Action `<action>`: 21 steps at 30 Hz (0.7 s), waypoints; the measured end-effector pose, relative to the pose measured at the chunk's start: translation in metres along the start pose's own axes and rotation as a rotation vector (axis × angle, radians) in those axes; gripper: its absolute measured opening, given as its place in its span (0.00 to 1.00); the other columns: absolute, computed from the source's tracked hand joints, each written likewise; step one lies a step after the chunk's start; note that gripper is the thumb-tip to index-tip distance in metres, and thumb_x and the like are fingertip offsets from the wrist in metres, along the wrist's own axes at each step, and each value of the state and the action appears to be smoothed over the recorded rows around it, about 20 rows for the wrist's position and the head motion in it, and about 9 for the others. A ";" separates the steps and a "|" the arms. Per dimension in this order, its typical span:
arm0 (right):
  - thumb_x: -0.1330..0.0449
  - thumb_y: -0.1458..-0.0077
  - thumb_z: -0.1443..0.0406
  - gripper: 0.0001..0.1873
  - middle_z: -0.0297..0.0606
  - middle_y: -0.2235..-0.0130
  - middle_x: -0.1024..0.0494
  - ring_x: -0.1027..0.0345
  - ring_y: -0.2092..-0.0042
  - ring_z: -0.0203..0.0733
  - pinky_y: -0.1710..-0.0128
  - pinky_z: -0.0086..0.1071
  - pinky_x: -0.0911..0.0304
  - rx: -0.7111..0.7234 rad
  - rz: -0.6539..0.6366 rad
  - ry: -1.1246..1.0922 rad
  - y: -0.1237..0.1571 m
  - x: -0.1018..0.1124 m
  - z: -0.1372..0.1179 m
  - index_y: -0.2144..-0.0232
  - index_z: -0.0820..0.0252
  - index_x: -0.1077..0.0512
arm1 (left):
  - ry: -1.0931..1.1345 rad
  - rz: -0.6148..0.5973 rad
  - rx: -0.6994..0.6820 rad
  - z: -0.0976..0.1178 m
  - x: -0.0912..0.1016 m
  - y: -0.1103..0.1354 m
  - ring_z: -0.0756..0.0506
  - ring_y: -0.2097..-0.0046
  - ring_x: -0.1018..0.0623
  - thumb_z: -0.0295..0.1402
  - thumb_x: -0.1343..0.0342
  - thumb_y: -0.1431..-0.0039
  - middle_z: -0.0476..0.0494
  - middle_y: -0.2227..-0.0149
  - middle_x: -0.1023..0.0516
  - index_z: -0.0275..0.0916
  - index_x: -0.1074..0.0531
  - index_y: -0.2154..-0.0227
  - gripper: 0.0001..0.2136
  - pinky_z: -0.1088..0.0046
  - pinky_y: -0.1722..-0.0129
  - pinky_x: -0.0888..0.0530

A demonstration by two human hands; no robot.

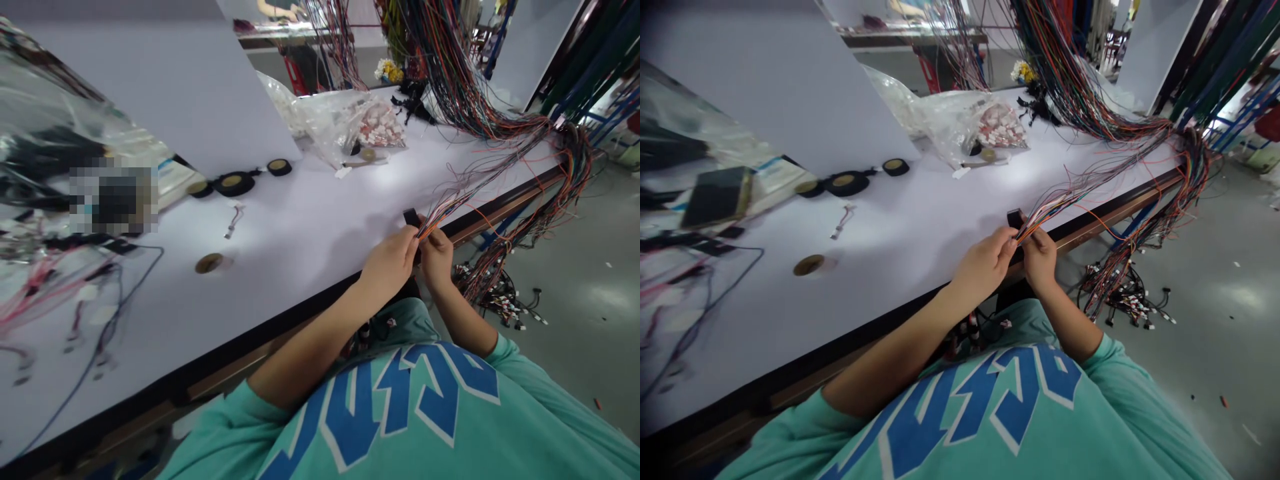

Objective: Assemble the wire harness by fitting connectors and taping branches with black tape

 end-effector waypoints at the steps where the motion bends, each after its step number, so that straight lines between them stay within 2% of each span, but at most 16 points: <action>1: 0.37 0.60 0.58 0.08 0.33 0.68 0.21 0.29 0.59 0.42 0.53 0.39 0.36 -0.011 0.021 -0.059 -0.001 -0.003 0.000 0.75 0.54 0.26 | 0.064 0.020 0.051 -0.001 0.000 -0.001 0.47 0.65 0.24 0.31 0.56 0.39 0.44 0.67 0.25 0.38 0.35 0.60 0.08 0.70 0.63 0.29; 3: 0.35 0.62 0.59 0.10 0.31 0.68 0.21 0.29 0.62 0.39 0.56 0.37 0.35 -0.043 0.028 -0.167 -0.004 -0.007 0.001 0.74 0.53 0.26 | 0.288 0.013 0.190 -0.003 0.001 -0.005 0.51 0.76 0.29 0.34 0.53 0.40 0.51 0.75 0.30 0.39 0.37 0.64 0.05 0.76 0.75 0.33; 4: 0.34 0.64 0.59 0.10 0.30 0.69 0.22 0.30 0.64 0.38 0.57 0.36 0.34 -0.061 0.016 -0.213 -0.006 -0.008 0.001 0.74 0.53 0.26 | 0.435 -0.034 0.272 -0.003 0.001 -0.007 0.53 0.81 0.34 0.36 0.53 0.39 0.53 0.78 0.33 0.39 0.38 0.66 0.06 0.78 0.80 0.37; 6: 0.33 0.67 0.62 0.12 0.27 0.72 0.23 0.32 0.69 0.34 0.62 0.32 0.34 -0.101 -0.028 -0.280 -0.010 -0.009 0.003 0.74 0.53 0.26 | 0.727 -0.220 0.424 -0.003 0.002 -0.015 0.56 0.86 0.43 0.39 0.54 0.38 0.56 0.82 0.37 0.38 0.38 0.69 0.09 0.80 0.86 0.46; 8: 0.32 0.69 0.63 0.13 0.25 0.75 0.26 0.35 0.73 0.31 0.68 0.28 0.36 -0.142 -0.072 -0.302 -0.016 -0.006 0.004 0.74 0.53 0.27 | 0.930 -0.420 0.518 -0.001 0.004 -0.024 0.56 0.87 0.42 0.37 0.53 0.38 0.52 0.83 0.34 0.37 0.37 0.72 0.10 0.79 0.87 0.46; 10: 0.32 0.68 0.62 0.12 0.25 0.75 0.26 0.36 0.74 0.31 0.71 0.28 0.37 -0.165 -0.134 -0.266 -0.022 0.003 0.003 0.74 0.52 0.27 | 1.030 -0.508 0.542 0.001 0.007 -0.034 0.54 0.85 0.35 0.29 0.50 0.41 0.48 0.81 0.30 0.35 0.35 0.74 0.07 0.79 0.85 0.39; 13: 0.34 0.63 0.60 0.10 0.30 0.70 0.24 0.32 0.65 0.36 0.62 0.33 0.35 -0.081 -0.231 -0.045 -0.030 0.027 -0.008 0.74 0.53 0.27 | 1.086 -0.414 0.467 0.004 0.010 -0.044 0.54 0.82 0.32 0.20 0.48 0.47 0.49 0.81 0.29 0.33 0.33 0.75 0.05 0.80 0.83 0.37; 14: 0.35 0.60 0.60 0.09 0.32 0.68 0.24 0.31 0.62 0.38 0.58 0.35 0.35 -0.027 -0.226 0.066 -0.031 0.035 -0.015 0.73 0.54 0.26 | 1.085 -0.370 0.429 0.005 0.009 -0.045 0.55 0.83 0.33 0.19 0.49 0.47 0.50 0.81 0.30 0.33 0.33 0.75 0.05 0.80 0.84 0.39; 16: 0.36 0.57 0.60 0.08 0.34 0.68 0.24 0.32 0.61 0.40 0.53 0.38 0.37 0.085 -0.116 0.262 -0.028 0.048 -0.032 0.71 0.54 0.26 | 1.049 -0.312 0.384 0.010 0.006 -0.044 0.56 0.85 0.36 0.18 0.49 0.48 0.51 0.82 0.31 0.33 0.33 0.76 0.06 0.80 0.84 0.43; 18: 0.35 0.57 0.60 0.12 0.35 0.64 0.24 0.33 0.57 0.42 0.50 0.40 0.39 0.189 -0.043 0.350 -0.020 0.047 -0.051 0.67 0.53 0.26 | 0.970 -0.296 0.388 0.015 0.002 -0.040 0.57 0.85 0.39 0.17 0.50 0.49 0.53 0.84 0.34 0.34 0.34 0.77 0.07 0.79 0.84 0.45; 19: 0.33 0.60 0.60 0.15 0.36 0.62 0.24 0.34 0.54 0.44 0.48 0.41 0.40 0.207 -0.075 0.348 -0.017 0.041 -0.059 0.65 0.52 0.26 | 0.928 -0.290 0.391 0.017 0.001 -0.038 0.56 0.85 0.39 0.17 0.50 0.50 0.54 0.84 0.35 0.35 0.33 0.77 0.08 0.78 0.83 0.44; 21: 0.32 0.62 0.61 0.18 0.37 0.59 0.24 0.34 0.52 0.46 0.50 0.41 0.38 0.153 -0.191 0.276 -0.016 0.024 -0.071 0.64 0.52 0.27 | 0.884 -0.258 0.386 0.020 0.001 -0.035 0.56 0.83 0.40 0.16 0.52 0.50 0.54 0.84 0.37 0.36 0.33 0.77 0.09 0.78 0.81 0.44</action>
Point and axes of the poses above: each hand's wrist, its own y-axis away from the middle knuckle, its own x-axis out of the back of the hand, z = x × y, the point moved 1 cm from there along -y, towards the middle knuckle
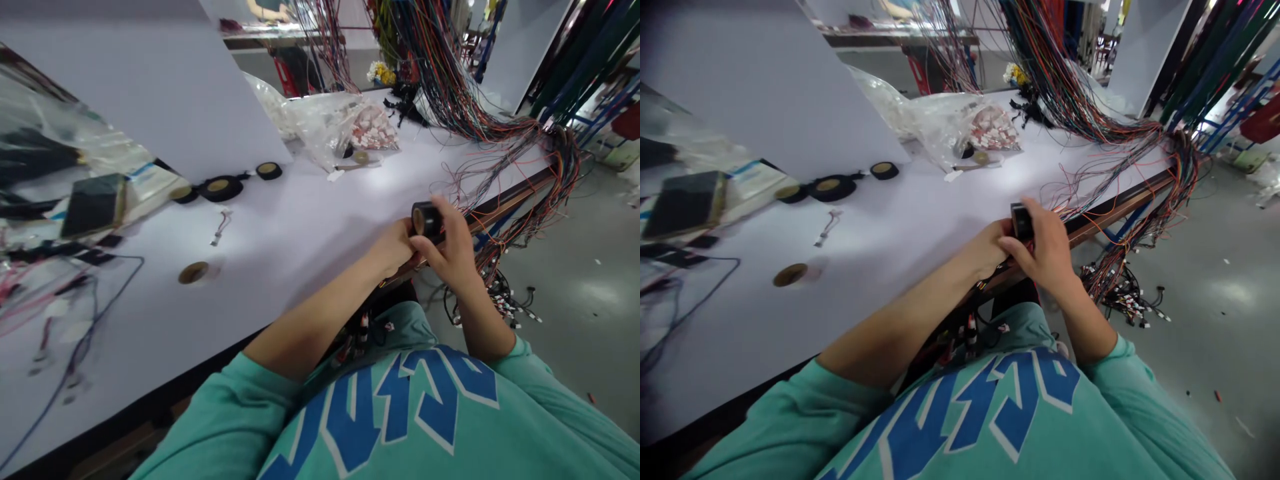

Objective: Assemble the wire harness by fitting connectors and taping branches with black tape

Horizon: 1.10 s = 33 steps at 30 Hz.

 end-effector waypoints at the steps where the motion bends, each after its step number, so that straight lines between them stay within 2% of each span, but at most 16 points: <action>1: 0.32 0.60 0.61 0.16 0.36 0.60 0.24 0.33 0.54 0.45 0.53 0.41 0.37 -0.042 -0.042 -0.073 -0.004 -0.006 -0.005 0.65 0.51 0.28 | 0.004 -0.002 -0.010 0.000 0.001 0.001 0.57 0.82 0.40 0.16 0.52 0.49 0.54 0.84 0.37 0.36 0.33 0.77 0.10 0.78 0.80 0.43; 3: 0.36 0.56 0.61 0.11 0.33 0.66 0.25 0.31 0.60 0.42 0.59 0.38 0.34 -0.145 -0.073 -0.241 -0.016 -0.010 -0.008 0.67 0.52 0.29 | 0.060 -0.067 -0.009 0.000 0.006 0.000 0.57 0.81 0.39 0.16 0.52 0.50 0.53 0.82 0.34 0.35 0.34 0.76 0.09 0.78 0.79 0.42; 5: 0.38 0.53 0.59 0.07 0.30 0.72 0.28 0.33 0.68 0.38 0.66 0.34 0.36 -0.212 -0.066 -0.379 -0.027 -0.002 -0.003 0.70 0.53 0.31 | 0.148 -0.155 0.028 -0.001 0.013 -0.002 0.57 0.81 0.37 0.15 0.51 0.52 0.52 0.80 0.32 0.34 0.34 0.74 0.08 0.79 0.79 0.41; 6: 0.39 0.53 0.58 0.08 0.29 0.75 0.30 0.35 0.71 0.36 0.69 0.32 0.37 -0.209 -0.070 -0.416 -0.030 0.006 0.001 0.72 0.53 0.31 | 0.191 -0.182 0.049 -0.003 0.017 -0.003 0.57 0.81 0.36 0.15 0.51 0.52 0.52 0.79 0.31 0.34 0.35 0.73 0.08 0.79 0.79 0.40; 8: 0.38 0.57 0.55 0.12 0.27 0.79 0.35 0.41 0.76 0.34 0.73 0.30 0.41 -0.113 -0.096 -0.403 -0.029 0.025 0.012 0.74 0.54 0.32 | 0.258 -0.170 0.066 -0.005 0.022 -0.006 0.57 0.82 0.35 0.17 0.51 0.49 0.51 0.79 0.31 0.33 0.34 0.72 0.06 0.80 0.81 0.40; 10: 0.36 0.60 0.53 0.14 0.27 0.79 0.34 0.43 0.77 0.34 0.73 0.30 0.42 -0.002 -0.145 -0.227 -0.019 0.038 0.026 0.74 0.54 0.30 | 0.265 -0.122 0.063 -0.006 0.022 -0.007 0.57 0.84 0.36 0.22 0.52 0.45 0.51 0.81 0.32 0.33 0.34 0.73 0.05 0.81 0.83 0.42; 11: 0.36 0.60 0.53 0.14 0.29 0.78 0.31 0.41 0.75 0.35 0.70 0.32 0.41 0.020 -0.171 -0.077 -0.012 0.041 0.033 0.73 0.54 0.29 | 0.251 -0.093 0.059 -0.007 0.021 -0.007 0.57 0.85 0.37 0.24 0.51 0.43 0.51 0.82 0.32 0.34 0.34 0.74 0.05 0.82 0.85 0.43; 13: 0.36 0.59 0.55 0.13 0.32 0.73 0.26 0.37 0.70 0.38 0.61 0.36 0.40 0.024 -0.188 0.201 0.000 0.037 0.047 0.71 0.54 0.26 | 0.213 -0.038 0.056 -0.008 0.016 -0.006 0.58 0.86 0.38 0.26 0.50 0.43 0.52 0.83 0.33 0.35 0.36 0.76 0.07 0.83 0.86 0.45; 15: 0.39 0.57 0.57 0.12 0.34 0.70 0.23 0.34 0.67 0.41 0.56 0.40 0.41 0.007 -0.171 0.291 0.006 0.022 0.060 0.68 0.54 0.25 | 0.189 -0.007 0.076 -0.009 0.010 -0.004 0.57 0.87 0.37 0.26 0.49 0.43 0.53 0.84 0.33 0.36 0.38 0.77 0.08 0.84 0.88 0.46; 17: 0.41 0.56 0.58 0.10 0.35 0.68 0.22 0.32 0.63 0.44 0.53 0.41 0.41 -0.020 -0.108 0.177 0.005 0.001 0.068 0.70 0.54 0.25 | 0.199 -0.010 0.110 -0.010 0.007 -0.002 0.57 0.88 0.38 0.27 0.51 0.41 0.53 0.85 0.34 0.37 0.39 0.77 0.09 0.84 0.88 0.46; 20: 0.41 0.58 0.59 0.07 0.34 0.67 0.22 0.31 0.58 0.43 0.53 0.38 0.39 -0.096 0.048 -0.153 -0.002 -0.027 0.071 0.75 0.54 0.27 | 0.263 -0.069 0.200 -0.011 0.007 -0.002 0.57 0.89 0.41 0.33 0.54 0.38 0.53 0.86 0.35 0.38 0.39 0.76 0.11 0.85 0.90 0.48; 23: 0.39 0.64 0.59 0.07 0.30 0.72 0.24 0.32 0.65 0.38 0.59 0.34 0.36 -0.180 0.180 -0.393 -0.008 -0.041 0.067 0.79 0.55 0.30 | 0.318 -0.160 0.313 -0.011 0.013 -0.006 0.57 0.90 0.44 0.37 0.57 0.37 0.52 0.87 0.37 0.37 0.37 0.77 0.14 0.84 0.91 0.50; 25: 0.38 0.67 0.62 0.07 0.27 0.76 0.27 0.35 0.72 0.33 0.67 0.30 0.36 -0.237 0.203 -0.461 -0.009 -0.042 0.064 0.80 0.55 0.30 | 0.336 -0.228 0.363 -0.009 0.016 -0.010 0.56 0.90 0.44 0.36 0.57 0.37 0.50 0.86 0.35 0.36 0.36 0.78 0.15 0.83 0.90 0.49; 28: 0.36 0.70 0.66 0.08 0.24 0.79 0.29 0.40 0.76 0.29 0.73 0.25 0.39 -0.261 0.203 -0.535 -0.010 -0.038 0.058 0.80 0.55 0.30 | 0.348 -0.254 0.385 -0.003 0.015 -0.018 0.55 0.86 0.37 0.29 0.56 0.38 0.45 0.84 0.31 0.34 0.33 0.78 0.14 0.82 0.87 0.41; 30: 0.36 0.71 0.67 0.09 0.23 0.79 0.30 0.40 0.76 0.29 0.73 0.25 0.38 -0.230 0.201 -0.580 -0.013 -0.033 0.056 0.81 0.54 0.31 | 0.349 -0.236 0.361 0.002 0.011 -0.022 0.54 0.83 0.33 0.24 0.55 0.41 0.44 0.83 0.30 0.32 0.33 0.79 0.12 0.82 0.84 0.37; 33: 0.34 0.68 0.64 0.09 0.25 0.79 0.31 0.36 0.73 0.32 0.69 0.28 0.36 -0.174 0.135 -0.573 -0.018 -0.021 0.058 0.80 0.53 0.31 | 0.344 -0.231 0.291 0.006 0.002 -0.026 0.55 0.82 0.33 0.20 0.54 0.44 0.46 0.83 0.31 0.33 0.33 0.78 0.10 0.83 0.84 0.39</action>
Point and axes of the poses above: each hand's wrist, its own y-axis away from the middle knuckle, its own x-axis out of the back of the hand, z = x × y, the point moved 1 cm from there along -y, towards the middle knuckle
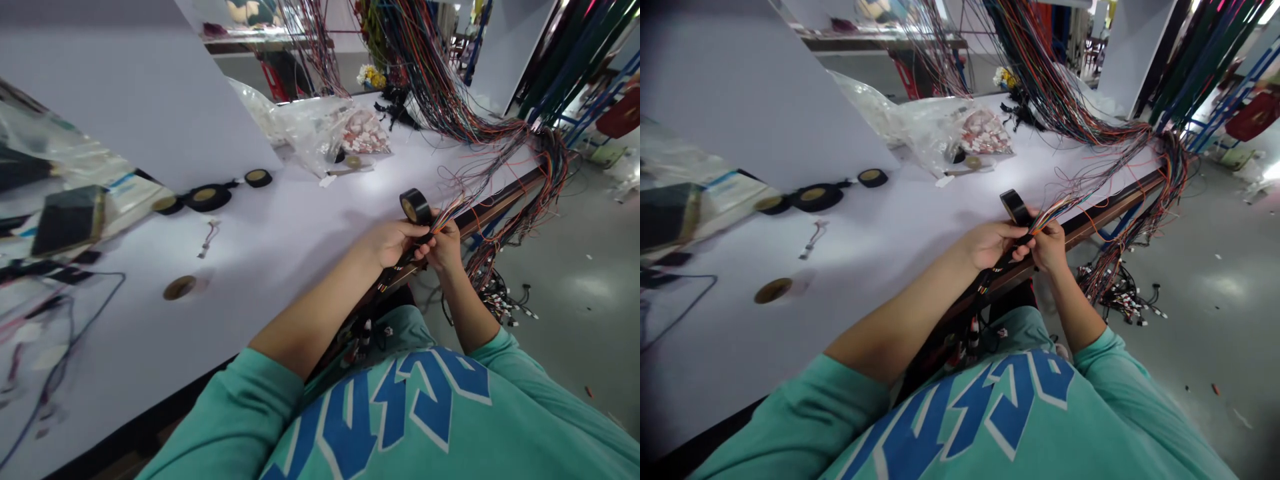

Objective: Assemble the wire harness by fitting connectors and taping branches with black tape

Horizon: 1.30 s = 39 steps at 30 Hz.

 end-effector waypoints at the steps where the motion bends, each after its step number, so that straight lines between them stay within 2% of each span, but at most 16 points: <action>1: 0.34 0.67 0.63 0.09 0.26 0.78 0.31 0.35 0.71 0.34 0.67 0.29 0.35 0.001 -0.043 0.038 -0.002 0.006 -0.002 0.80 0.53 0.31 | -0.008 0.004 -0.025 0.000 -0.002 -0.001 0.55 0.83 0.34 0.20 0.54 0.45 0.46 0.84 0.31 0.33 0.33 0.78 0.09 0.83 0.84 0.40; 4: 0.35 0.63 0.59 0.09 0.30 0.75 0.28 0.33 0.66 0.37 0.62 0.33 0.36 0.006 -0.102 0.308 -0.006 0.029 -0.013 0.78 0.54 0.29 | -0.043 0.057 -0.126 -0.003 -0.004 -0.001 0.56 0.84 0.36 0.19 0.53 0.47 0.49 0.84 0.32 0.34 0.34 0.76 0.07 0.83 0.85 0.42; 7: 0.40 0.53 0.54 0.12 0.31 0.73 0.28 0.34 0.67 0.37 0.61 0.34 0.36 0.171 0.071 0.663 0.000 0.048 -0.033 0.73 0.56 0.28 | -0.091 0.104 -0.257 -0.007 -0.005 0.002 0.56 0.85 0.36 0.19 0.53 0.47 0.51 0.84 0.32 0.35 0.36 0.75 0.06 0.82 0.85 0.43; 9: 0.42 0.50 0.51 0.17 0.33 0.68 0.26 0.33 0.64 0.39 0.60 0.36 0.36 0.356 0.091 0.794 0.007 0.045 -0.047 0.64 0.56 0.28 | -0.146 0.121 -0.321 -0.010 -0.008 0.004 0.56 0.86 0.36 0.18 0.53 0.47 0.53 0.84 0.33 0.36 0.36 0.74 0.07 0.82 0.85 0.43; 12: 0.38 0.54 0.50 0.28 0.38 0.60 0.26 0.32 0.59 0.42 0.57 0.40 0.35 0.506 -0.119 0.868 0.009 0.022 -0.060 0.52 0.56 0.33 | -0.203 0.132 -0.358 -0.014 -0.012 0.006 0.57 0.86 0.38 0.17 0.54 0.46 0.55 0.85 0.35 0.36 0.36 0.73 0.08 0.82 0.85 0.44; 14: 0.38 0.52 0.53 0.27 0.36 0.62 0.26 0.31 0.61 0.41 0.57 0.40 0.34 0.470 -0.230 0.819 0.001 0.006 -0.061 0.51 0.55 0.34 | -0.204 0.091 -0.338 -0.016 -0.012 0.006 0.57 0.85 0.37 0.17 0.53 0.46 0.55 0.84 0.35 0.35 0.36 0.73 0.08 0.82 0.84 0.43; 16: 0.40 0.50 0.55 0.21 0.32 0.66 0.27 0.31 0.65 0.38 0.61 0.37 0.32 0.372 -0.285 0.674 -0.013 0.001 -0.059 0.54 0.53 0.34 | -0.180 0.025 -0.314 -0.017 -0.007 0.006 0.57 0.84 0.36 0.17 0.52 0.46 0.53 0.82 0.33 0.34 0.36 0.72 0.07 0.82 0.83 0.42; 19: 0.42 0.49 0.55 0.14 0.30 0.72 0.30 0.32 0.71 0.35 0.69 0.32 0.33 0.205 -0.277 0.421 -0.030 0.014 -0.060 0.62 0.53 0.33 | -0.103 -0.028 -0.294 -0.016 0.005 0.005 0.57 0.83 0.35 0.17 0.49 0.47 0.51 0.81 0.30 0.33 0.35 0.71 0.06 0.82 0.81 0.39; 22: 0.42 0.53 0.52 0.14 0.28 0.76 0.34 0.37 0.75 0.34 0.75 0.29 0.37 0.164 -0.259 0.267 -0.029 0.040 -0.066 0.70 0.54 0.35 | -0.052 -0.027 -0.271 -0.015 0.011 0.004 0.57 0.83 0.35 0.17 0.48 0.49 0.49 0.80 0.29 0.31 0.33 0.71 0.05 0.82 0.81 0.40; 24: 0.40 0.55 0.50 0.16 0.27 0.78 0.36 0.40 0.76 0.34 0.76 0.28 0.40 0.217 -0.265 0.342 -0.017 0.053 -0.066 0.71 0.54 0.34 | -0.038 0.017 -0.256 -0.013 0.011 0.005 0.56 0.84 0.35 0.17 0.50 0.49 0.49 0.81 0.30 0.30 0.32 0.71 0.06 0.82 0.82 0.40; 26: 0.41 0.53 0.49 0.17 0.30 0.75 0.31 0.37 0.74 0.36 0.72 0.31 0.39 0.266 -0.278 0.608 -0.003 0.060 -0.057 0.70 0.55 0.32 | -0.027 0.074 -0.254 -0.011 0.008 0.005 0.56 0.85 0.36 0.19 0.51 0.46 0.49 0.83 0.31 0.31 0.33 0.74 0.06 0.82 0.84 0.41; 29: 0.43 0.49 0.53 0.15 0.35 0.70 0.25 0.34 0.69 0.40 0.62 0.37 0.37 0.289 -0.265 0.944 0.008 0.055 -0.033 0.66 0.56 0.29 | -0.027 0.118 -0.281 -0.010 0.001 0.006 0.57 0.88 0.39 0.23 0.52 0.42 0.50 0.85 0.33 0.34 0.37 0.78 0.10 0.83 0.87 0.46; 31: 0.43 0.50 0.55 0.13 0.36 0.70 0.24 0.33 0.68 0.41 0.60 0.38 0.37 0.287 -0.194 0.890 0.005 0.044 -0.016 0.66 0.56 0.29 | -0.022 0.123 -0.284 -0.010 -0.003 0.007 0.58 0.88 0.40 0.23 0.53 0.41 0.51 0.86 0.34 0.35 0.39 0.79 0.11 0.85 0.88 0.48; 35: 0.40 0.56 0.59 0.10 0.33 0.67 0.24 0.31 0.64 0.39 0.59 0.35 0.35 0.208 0.006 0.373 -0.009 0.015 0.010 0.69 0.56 0.30 | 0.027 0.099 -0.164 -0.012 -0.007 0.006 0.58 0.90 0.43 0.28 0.56 0.38 0.51 0.87 0.35 0.36 0.39 0.80 0.13 0.86 0.89 0.49; 37: 0.38 0.59 0.60 0.10 0.30 0.70 0.26 0.33 0.68 0.35 0.64 0.31 0.35 0.117 0.030 0.168 -0.013 0.004 0.017 0.71 0.55 0.32 | 0.012 0.063 -0.054 -0.009 -0.007 0.005 0.58 0.91 0.45 0.36 0.57 0.37 0.51 0.88 0.37 0.36 0.39 0.81 0.17 0.84 0.91 0.50; 39: 0.37 0.60 0.61 0.11 0.28 0.73 0.28 0.36 0.72 0.33 0.70 0.28 0.36 0.042 0.014 0.085 -0.015 0.000 0.019 0.71 0.54 0.33 | -0.043 0.030 0.012 -0.003 -0.008 0.001 0.58 0.91 0.46 0.40 0.55 0.37 0.51 0.89 0.37 0.36 0.39 0.81 0.18 0.84 0.91 0.51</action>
Point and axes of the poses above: each hand's wrist, its own y-axis away from the middle knuckle, its own x-axis out of the back of the hand, z = x × y, the point moved 1 cm from there along -y, towards the middle knuckle
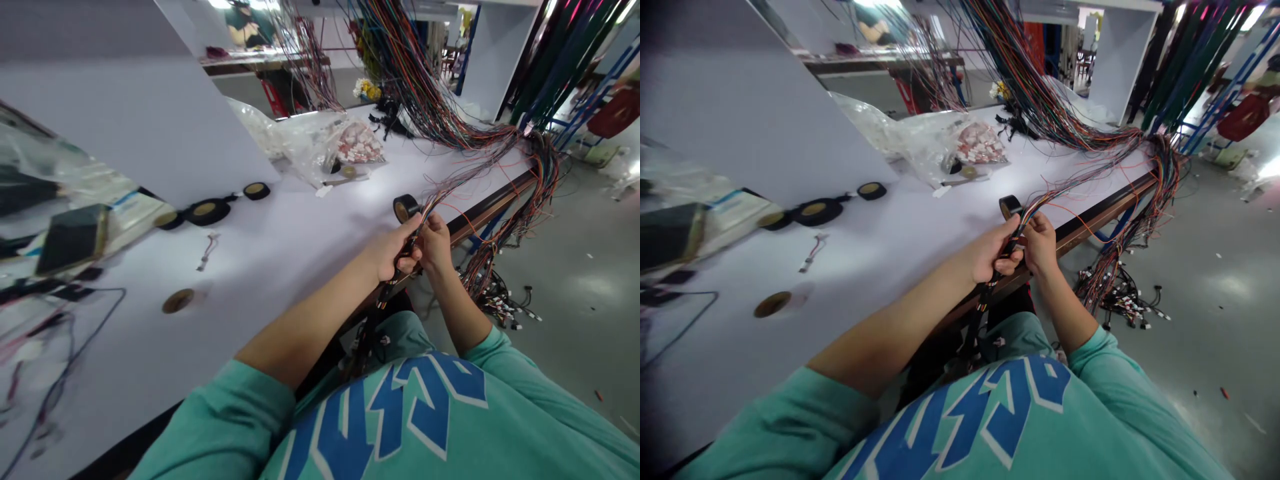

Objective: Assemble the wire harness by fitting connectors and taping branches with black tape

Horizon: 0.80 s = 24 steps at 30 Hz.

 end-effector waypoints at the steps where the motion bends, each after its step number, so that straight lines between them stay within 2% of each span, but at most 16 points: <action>1: 0.37 0.60 0.60 0.12 0.28 0.73 0.29 0.37 0.73 0.32 0.71 0.28 0.37 -0.013 -0.019 -0.002 -0.001 0.002 -0.001 0.70 0.54 0.33 | -0.033 -0.010 0.011 0.005 0.000 -0.002 0.58 0.90 0.44 0.37 0.54 0.38 0.50 0.88 0.36 0.36 0.38 0.81 0.17 0.84 0.91 0.49; 4: 0.38 0.58 0.57 0.12 0.30 0.71 0.28 0.34 0.69 0.35 0.67 0.31 0.35 0.037 -0.113 0.125 -0.005 0.019 -0.011 0.70 0.54 0.33 | -0.101 0.026 -0.038 0.019 -0.001 -0.009 0.56 0.85 0.33 0.23 0.52 0.41 0.47 0.84 0.29 0.33 0.34 0.79 0.11 0.84 0.85 0.37; 6: 0.40 0.56 0.55 0.12 0.33 0.68 0.27 0.32 0.64 0.38 0.60 0.36 0.35 0.124 -0.077 0.319 -0.008 0.035 -0.024 0.71 0.55 0.32 | -0.141 0.074 -0.112 0.026 -0.002 -0.013 0.55 0.82 0.30 0.18 0.51 0.45 0.47 0.82 0.28 0.31 0.33 0.79 0.10 0.82 0.82 0.33; 9: 0.43 0.50 0.53 0.15 0.37 0.63 0.26 0.32 0.58 0.42 0.54 0.41 0.37 0.335 0.042 0.643 -0.011 0.046 -0.048 0.64 0.56 0.30 | -0.224 0.102 -0.210 0.025 -0.009 -0.017 0.55 0.84 0.32 0.15 0.50 0.48 0.48 0.83 0.29 0.32 0.34 0.81 0.11 0.81 0.84 0.38; 10: 0.43 0.49 0.53 0.17 0.39 0.60 0.26 0.32 0.56 0.43 0.52 0.42 0.37 0.406 0.012 0.729 -0.013 0.043 -0.055 0.59 0.56 0.30 | -0.255 0.102 -0.231 0.023 -0.011 -0.017 0.55 0.85 0.34 0.14 0.50 0.49 0.48 0.84 0.30 0.32 0.35 0.82 0.11 0.80 0.85 0.40; 12: 0.41 0.50 0.55 0.22 0.40 0.54 0.27 0.34 0.51 0.44 0.49 0.43 0.38 0.496 -0.146 0.835 -0.019 0.030 -0.064 0.53 0.55 0.33 | -0.306 0.093 -0.255 0.018 -0.015 -0.017 0.55 0.86 0.36 0.14 0.50 0.50 0.50 0.87 0.34 0.34 0.37 0.84 0.13 0.80 0.85 0.42; 14: 0.41 0.51 0.57 0.22 0.38 0.54 0.27 0.32 0.54 0.43 0.51 0.42 0.36 0.478 -0.258 0.813 -0.030 0.018 -0.069 0.53 0.54 0.33 | -0.308 0.070 -0.261 0.014 -0.016 -0.016 0.56 0.86 0.37 0.14 0.51 0.51 0.51 0.87 0.35 0.33 0.37 0.84 0.13 0.80 0.84 0.43; 16: 0.41 0.51 0.58 0.19 0.34 0.61 0.26 0.30 0.62 0.38 0.58 0.38 0.32 0.392 -0.301 0.683 -0.040 0.016 -0.073 0.55 0.54 0.32 | -0.253 0.023 -0.257 0.014 -0.013 -0.014 0.57 0.85 0.37 0.14 0.50 0.50 0.50 0.84 0.32 0.32 0.36 0.81 0.10 0.81 0.84 0.45; 18: 0.40 0.52 0.57 0.18 0.30 0.68 0.27 0.32 0.69 0.35 0.66 0.33 0.32 0.314 -0.320 0.529 -0.045 0.026 -0.080 0.57 0.53 0.31 | -0.195 -0.007 -0.256 0.016 -0.007 -0.010 0.58 0.85 0.38 0.14 0.50 0.50 0.49 0.82 0.30 0.32 0.35 0.76 0.08 0.82 0.84 0.46; 20: 0.36 0.57 0.55 0.20 0.29 0.70 0.28 0.33 0.72 0.34 0.70 0.31 0.34 0.273 -0.352 0.434 -0.040 0.045 -0.087 0.60 0.54 0.30 | -0.177 -0.009 -0.252 0.018 -0.001 -0.007 0.59 0.86 0.39 0.14 0.50 0.49 0.50 0.82 0.30 0.33 0.36 0.73 0.08 0.83 0.84 0.47; 22: 0.35 0.59 0.52 0.21 0.31 0.70 0.27 0.32 0.70 0.36 0.69 0.32 0.34 0.239 -0.401 0.450 -0.028 0.063 -0.089 0.63 0.55 0.29 | -0.183 0.015 -0.260 0.019 0.000 -0.004 0.59 0.86 0.40 0.14 0.51 0.49 0.51 0.83 0.31 0.33 0.37 0.73 0.09 0.83 0.85 0.47; 24: 0.38 0.55 0.50 0.19 0.34 0.68 0.25 0.31 0.67 0.39 0.65 0.34 0.34 0.207 -0.407 0.588 -0.014 0.073 -0.079 0.64 0.56 0.28 | -0.196 0.053 -0.281 0.017 -0.003 -0.002 0.59 0.87 0.40 0.14 0.51 0.48 0.52 0.83 0.31 0.34 0.38 0.73 0.09 0.83 0.85 0.48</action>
Point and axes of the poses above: each hand's wrist, its own y-axis away from the middle knuckle, its own x-axis out of the back of the hand, z = x × y, the point moved 1 cm from there along -y, towards the middle knuckle
